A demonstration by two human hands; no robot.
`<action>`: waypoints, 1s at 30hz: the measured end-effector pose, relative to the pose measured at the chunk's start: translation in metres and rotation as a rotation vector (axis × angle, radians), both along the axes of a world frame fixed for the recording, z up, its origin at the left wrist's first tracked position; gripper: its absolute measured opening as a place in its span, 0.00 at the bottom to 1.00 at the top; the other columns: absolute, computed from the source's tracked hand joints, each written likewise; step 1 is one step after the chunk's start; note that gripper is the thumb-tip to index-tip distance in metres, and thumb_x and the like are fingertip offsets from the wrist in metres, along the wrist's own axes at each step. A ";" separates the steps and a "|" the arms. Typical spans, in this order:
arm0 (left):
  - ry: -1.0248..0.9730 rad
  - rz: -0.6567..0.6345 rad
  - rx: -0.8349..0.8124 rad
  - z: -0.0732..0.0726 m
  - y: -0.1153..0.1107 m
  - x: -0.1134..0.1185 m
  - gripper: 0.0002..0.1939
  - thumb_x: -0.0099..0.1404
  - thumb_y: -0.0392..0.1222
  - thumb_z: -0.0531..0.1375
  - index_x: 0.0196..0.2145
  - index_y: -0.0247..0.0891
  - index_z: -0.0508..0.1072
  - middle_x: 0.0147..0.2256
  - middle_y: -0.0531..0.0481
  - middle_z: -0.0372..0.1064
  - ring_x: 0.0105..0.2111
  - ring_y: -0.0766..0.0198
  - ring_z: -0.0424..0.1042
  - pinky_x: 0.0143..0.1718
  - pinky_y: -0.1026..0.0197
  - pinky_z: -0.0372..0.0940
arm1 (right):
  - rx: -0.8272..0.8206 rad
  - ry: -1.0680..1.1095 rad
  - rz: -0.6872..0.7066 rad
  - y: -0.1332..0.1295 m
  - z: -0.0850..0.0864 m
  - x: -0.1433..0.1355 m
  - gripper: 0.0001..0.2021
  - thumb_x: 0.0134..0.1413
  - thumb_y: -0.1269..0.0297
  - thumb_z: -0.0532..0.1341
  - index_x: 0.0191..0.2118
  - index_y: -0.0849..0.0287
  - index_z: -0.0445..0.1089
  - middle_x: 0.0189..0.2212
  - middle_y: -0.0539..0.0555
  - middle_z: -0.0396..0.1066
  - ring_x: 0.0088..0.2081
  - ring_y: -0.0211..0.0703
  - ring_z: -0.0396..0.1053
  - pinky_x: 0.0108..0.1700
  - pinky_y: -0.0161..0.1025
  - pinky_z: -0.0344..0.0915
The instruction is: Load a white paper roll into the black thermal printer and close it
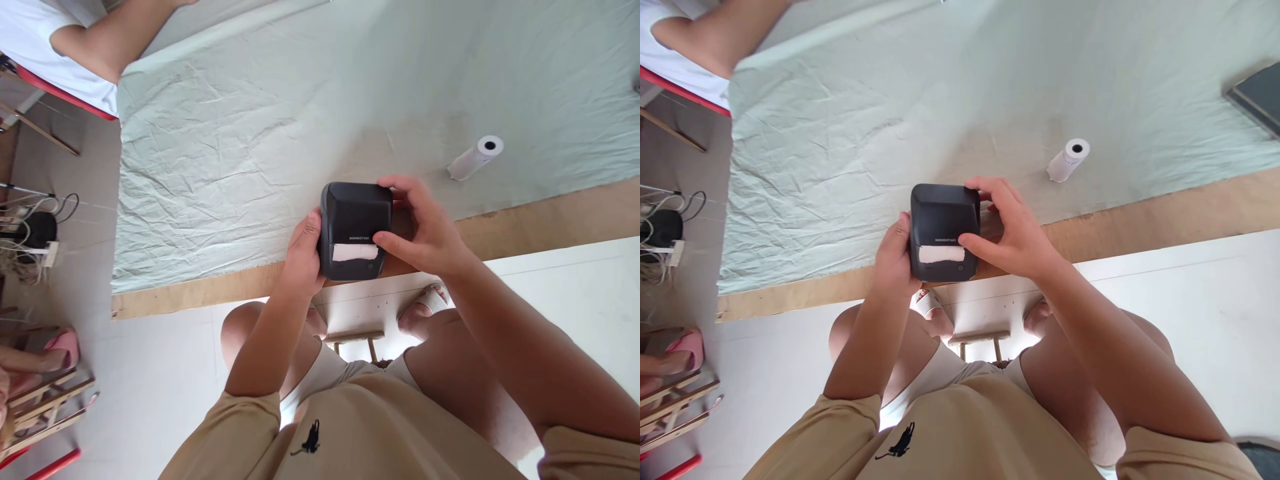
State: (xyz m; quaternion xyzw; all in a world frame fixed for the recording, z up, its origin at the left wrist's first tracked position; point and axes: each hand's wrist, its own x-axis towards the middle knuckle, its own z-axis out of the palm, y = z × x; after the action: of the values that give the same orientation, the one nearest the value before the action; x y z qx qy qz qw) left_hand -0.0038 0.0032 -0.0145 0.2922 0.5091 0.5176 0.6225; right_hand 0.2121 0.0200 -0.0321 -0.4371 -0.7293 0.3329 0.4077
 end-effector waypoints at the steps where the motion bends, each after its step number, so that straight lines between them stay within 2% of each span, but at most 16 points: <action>1: 0.009 0.002 0.004 0.001 0.000 -0.001 0.30 0.66 0.73 0.72 0.30 0.43 0.76 0.28 0.52 0.77 0.44 0.51 0.87 0.43 0.52 0.84 | -0.002 -0.003 0.004 0.000 0.001 0.001 0.34 0.60 0.50 0.72 0.70 0.46 0.66 0.64 0.61 0.76 0.60 0.59 0.79 0.60 0.59 0.82; 4: 0.005 0.017 0.006 0.001 0.002 -0.001 0.29 0.66 0.71 0.73 0.30 0.43 0.76 0.29 0.53 0.78 0.45 0.53 0.86 0.42 0.55 0.83 | 0.041 -0.040 -0.053 0.000 0.007 0.004 0.36 0.57 0.48 0.75 0.68 0.45 0.70 0.63 0.60 0.76 0.58 0.58 0.79 0.57 0.58 0.82; 5: -0.009 0.025 -0.002 0.001 0.002 0.000 0.28 0.67 0.71 0.73 0.31 0.43 0.77 0.31 0.52 0.80 0.47 0.53 0.87 0.44 0.55 0.84 | 0.058 -0.068 -0.091 0.000 0.011 0.004 0.34 0.56 0.47 0.76 0.66 0.45 0.72 0.58 0.59 0.77 0.53 0.56 0.79 0.53 0.57 0.83; 7: -0.054 0.032 -0.015 0.000 0.003 0.002 0.27 0.68 0.72 0.71 0.35 0.43 0.80 0.36 0.51 0.84 0.52 0.50 0.87 0.50 0.52 0.84 | 0.066 -0.104 -0.155 -0.001 0.022 0.003 0.30 0.56 0.47 0.77 0.62 0.45 0.74 0.41 0.53 0.77 0.39 0.49 0.76 0.41 0.50 0.80; 9: -0.098 -0.011 -0.005 0.001 0.003 0.003 0.28 0.69 0.73 0.69 0.39 0.44 0.81 0.41 0.49 0.86 0.59 0.46 0.85 0.55 0.49 0.84 | 0.045 -0.067 -0.191 -0.002 0.034 -0.002 0.23 0.62 0.48 0.75 0.58 0.45 0.74 0.27 0.44 0.68 0.27 0.42 0.67 0.33 0.45 0.73; 11: -0.107 -0.095 0.028 0.004 0.002 0.004 0.27 0.68 0.72 0.71 0.43 0.43 0.82 0.45 0.47 0.87 0.63 0.42 0.84 0.58 0.47 0.83 | 0.042 0.036 -0.250 -0.004 0.045 -0.009 0.14 0.72 0.46 0.68 0.54 0.46 0.72 0.22 0.41 0.63 0.22 0.41 0.65 0.29 0.43 0.68; 13: -0.086 -0.155 0.049 0.008 0.000 0.003 0.26 0.65 0.69 0.75 0.45 0.43 0.82 0.48 0.46 0.87 0.64 0.41 0.83 0.60 0.46 0.83 | 0.083 0.128 -0.339 -0.004 0.051 -0.017 0.12 0.76 0.45 0.63 0.47 0.46 0.69 0.23 0.43 0.66 0.23 0.41 0.68 0.26 0.43 0.65; 16: -0.065 -0.172 0.039 0.014 -0.003 0.002 0.27 0.62 0.67 0.78 0.45 0.43 0.82 0.47 0.44 0.87 0.64 0.39 0.83 0.60 0.45 0.82 | 0.218 0.162 -0.424 -0.002 0.053 -0.025 0.11 0.71 0.53 0.68 0.41 0.47 0.66 0.30 0.46 0.75 0.25 0.41 0.72 0.24 0.42 0.63; 18: -0.069 -0.173 0.030 0.016 -0.004 0.003 0.27 0.62 0.67 0.77 0.46 0.43 0.82 0.47 0.43 0.87 0.65 0.38 0.82 0.60 0.45 0.82 | 0.329 0.033 -0.401 -0.001 0.051 -0.026 0.08 0.68 0.63 0.67 0.38 0.48 0.67 0.31 0.46 0.77 0.24 0.40 0.70 0.26 0.43 0.61; 20: -0.074 -0.182 0.036 0.016 -0.005 0.003 0.27 0.63 0.67 0.77 0.46 0.44 0.83 0.48 0.43 0.88 0.63 0.38 0.83 0.59 0.45 0.82 | 0.366 -0.184 -0.357 -0.002 0.049 -0.025 0.08 0.68 0.68 0.63 0.35 0.49 0.71 0.26 0.46 0.75 0.23 0.40 0.66 0.28 0.44 0.56; 22: -0.074 -0.198 0.057 0.015 -0.006 0.004 0.27 0.64 0.67 0.76 0.48 0.44 0.83 0.47 0.43 0.88 0.60 0.40 0.85 0.55 0.47 0.83 | 0.295 -0.367 -0.310 -0.004 0.051 -0.023 0.10 0.68 0.69 0.60 0.34 0.50 0.74 0.26 0.48 0.74 0.24 0.40 0.63 0.29 0.44 0.50; 25: -0.065 -0.234 0.082 0.012 -0.006 0.002 0.29 0.67 0.69 0.74 0.49 0.43 0.82 0.44 0.44 0.87 0.52 0.45 0.87 0.46 0.52 0.82 | 0.143 -0.527 -0.239 -0.007 0.059 -0.024 0.09 0.68 0.66 0.60 0.35 0.52 0.75 0.32 0.50 0.79 0.24 0.38 0.59 0.29 0.43 0.45; 28: -0.055 -0.279 0.081 0.011 -0.005 -0.001 0.30 0.65 0.69 0.75 0.50 0.42 0.81 0.41 0.46 0.86 0.45 0.50 0.88 0.40 0.56 0.80 | -0.007 -0.651 -0.159 -0.008 0.071 -0.026 0.05 0.65 0.66 0.62 0.38 0.53 0.76 0.30 0.49 0.78 0.23 0.37 0.55 0.29 0.41 0.44; 30: -0.053 -0.302 0.063 0.011 -0.003 -0.004 0.31 0.64 0.69 0.76 0.50 0.42 0.82 0.41 0.46 0.86 0.43 0.52 0.87 0.37 0.58 0.78 | -0.083 -0.660 -0.136 -0.008 0.078 -0.026 0.06 0.62 0.67 0.64 0.42 0.53 0.79 0.27 0.48 0.75 0.24 0.37 0.56 0.29 0.39 0.46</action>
State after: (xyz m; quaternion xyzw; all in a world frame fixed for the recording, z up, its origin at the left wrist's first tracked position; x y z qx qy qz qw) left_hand -0.0074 0.0001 -0.0035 0.3710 0.4261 0.4413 0.6972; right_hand 0.1864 0.0119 0.0454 -0.5851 -0.7769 0.1752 0.1528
